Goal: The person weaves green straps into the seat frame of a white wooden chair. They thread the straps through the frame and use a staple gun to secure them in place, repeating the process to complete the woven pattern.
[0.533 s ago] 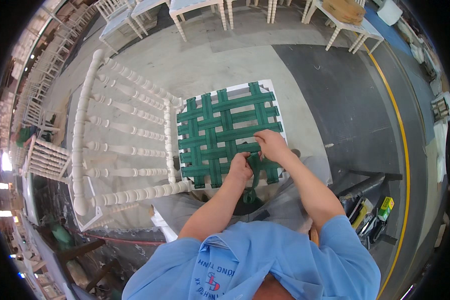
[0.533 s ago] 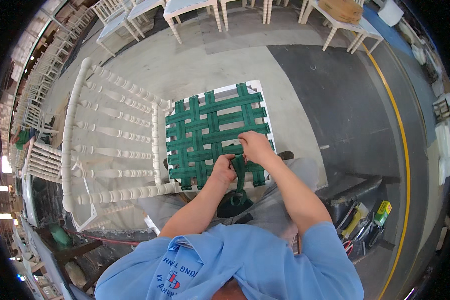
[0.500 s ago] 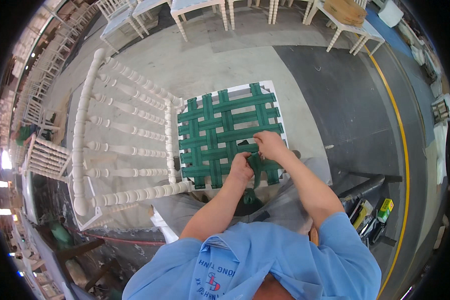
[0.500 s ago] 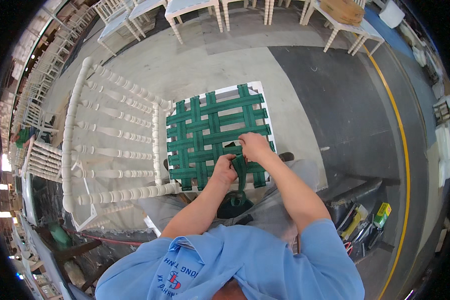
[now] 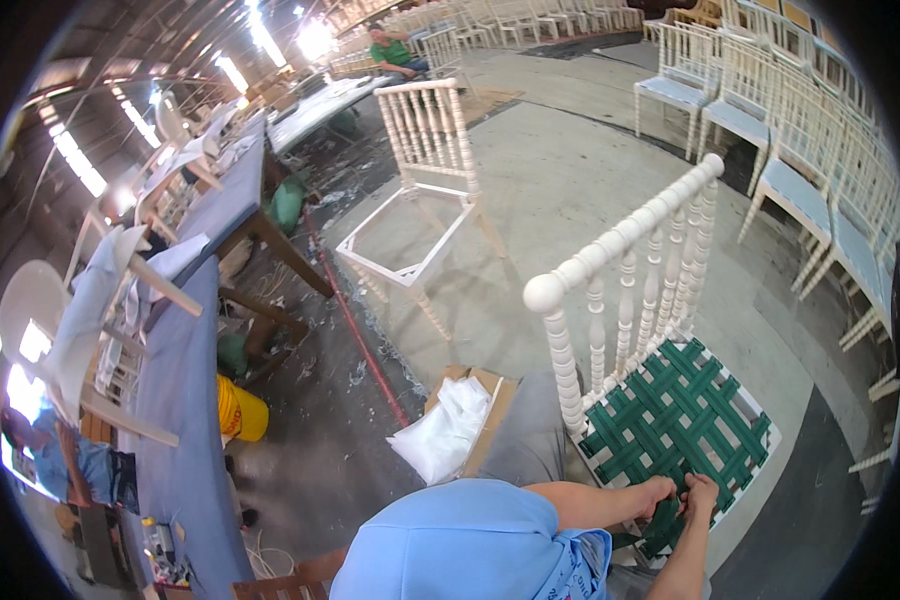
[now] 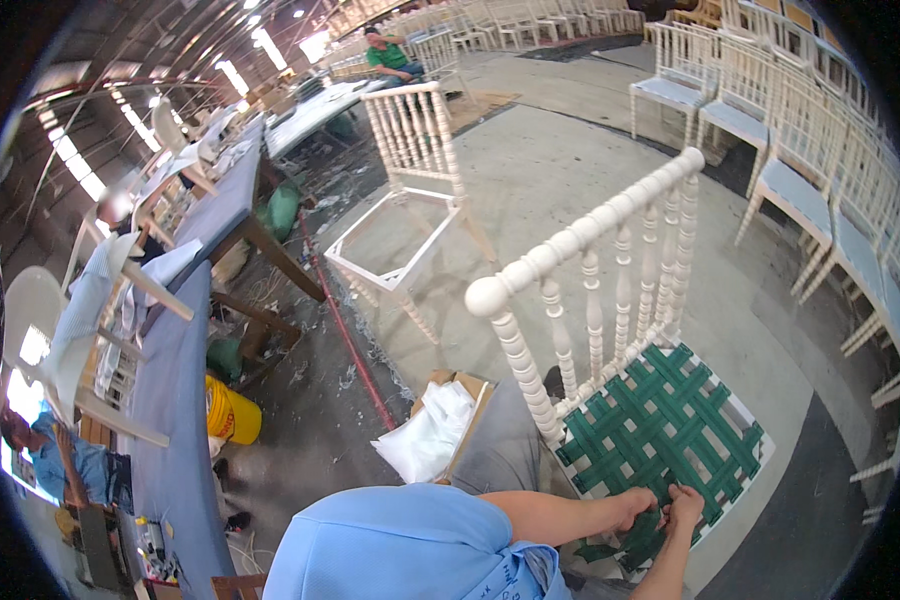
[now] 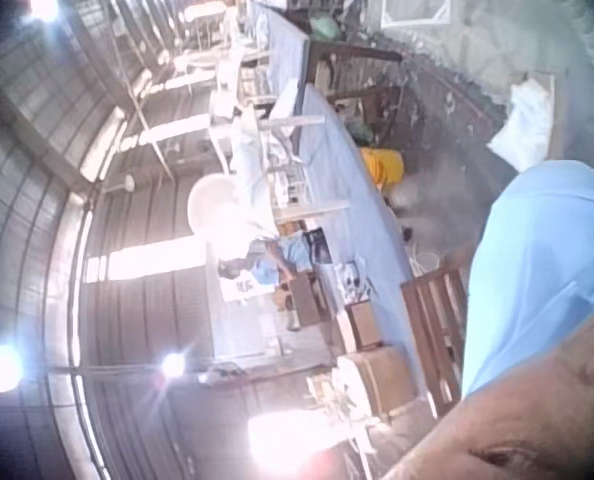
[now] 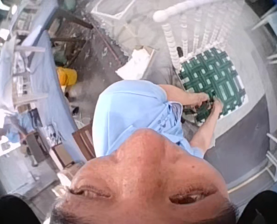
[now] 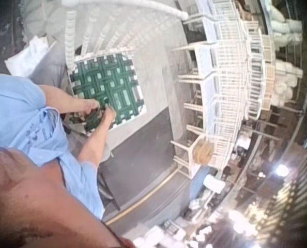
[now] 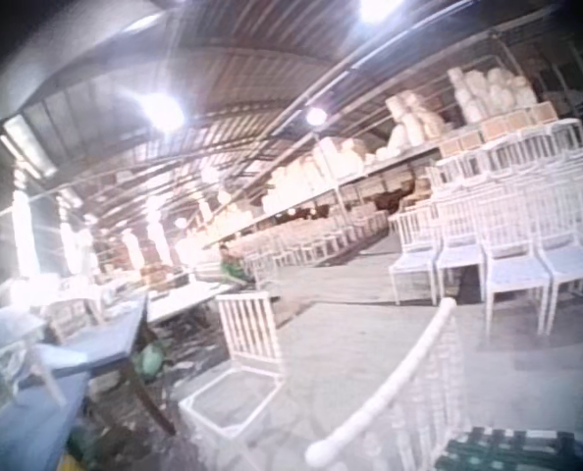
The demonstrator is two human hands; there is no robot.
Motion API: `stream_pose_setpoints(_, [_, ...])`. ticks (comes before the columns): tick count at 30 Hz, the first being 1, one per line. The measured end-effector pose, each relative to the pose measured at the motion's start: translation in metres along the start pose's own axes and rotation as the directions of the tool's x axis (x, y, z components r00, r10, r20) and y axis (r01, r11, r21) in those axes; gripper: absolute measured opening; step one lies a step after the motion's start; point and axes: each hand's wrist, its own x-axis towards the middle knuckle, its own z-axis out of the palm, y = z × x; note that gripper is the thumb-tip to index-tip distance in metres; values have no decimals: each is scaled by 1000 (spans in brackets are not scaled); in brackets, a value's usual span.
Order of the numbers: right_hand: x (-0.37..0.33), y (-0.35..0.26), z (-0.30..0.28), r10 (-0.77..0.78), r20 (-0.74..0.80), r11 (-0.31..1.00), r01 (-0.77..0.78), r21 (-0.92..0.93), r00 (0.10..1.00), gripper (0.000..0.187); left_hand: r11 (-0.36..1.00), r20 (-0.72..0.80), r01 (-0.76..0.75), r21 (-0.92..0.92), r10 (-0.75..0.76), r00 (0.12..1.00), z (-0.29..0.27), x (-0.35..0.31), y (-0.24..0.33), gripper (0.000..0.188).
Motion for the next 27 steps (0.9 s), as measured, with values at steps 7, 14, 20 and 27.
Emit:
stream_pose_setpoints(7, [10, 33, -7, -258, -10, 956, 256, 144, 966, 12, 343, 97, -142, 928, 147, 984, -71, -69, -30, 40])
stream_pose_setpoints(14, [64, 41, -59, -629, -286, 721, 680, 131, 723, 35, -497, 236, -49, 866, 322, 917, -42, -70, 0, 26])
stream_pose_setpoints(20, [62, -11, -34, -620, -127, 759, 551, -346, 774, 29, 769, 171, -242, 591, 173, 970, -13, -32, 46, 24])
stream_pose_setpoints(27, [73, -44, -52, -636, -197, 748, 532, -397, 746, 19, 936, 154, -227, 267, 191, 969, 50, 47, 61, 39])
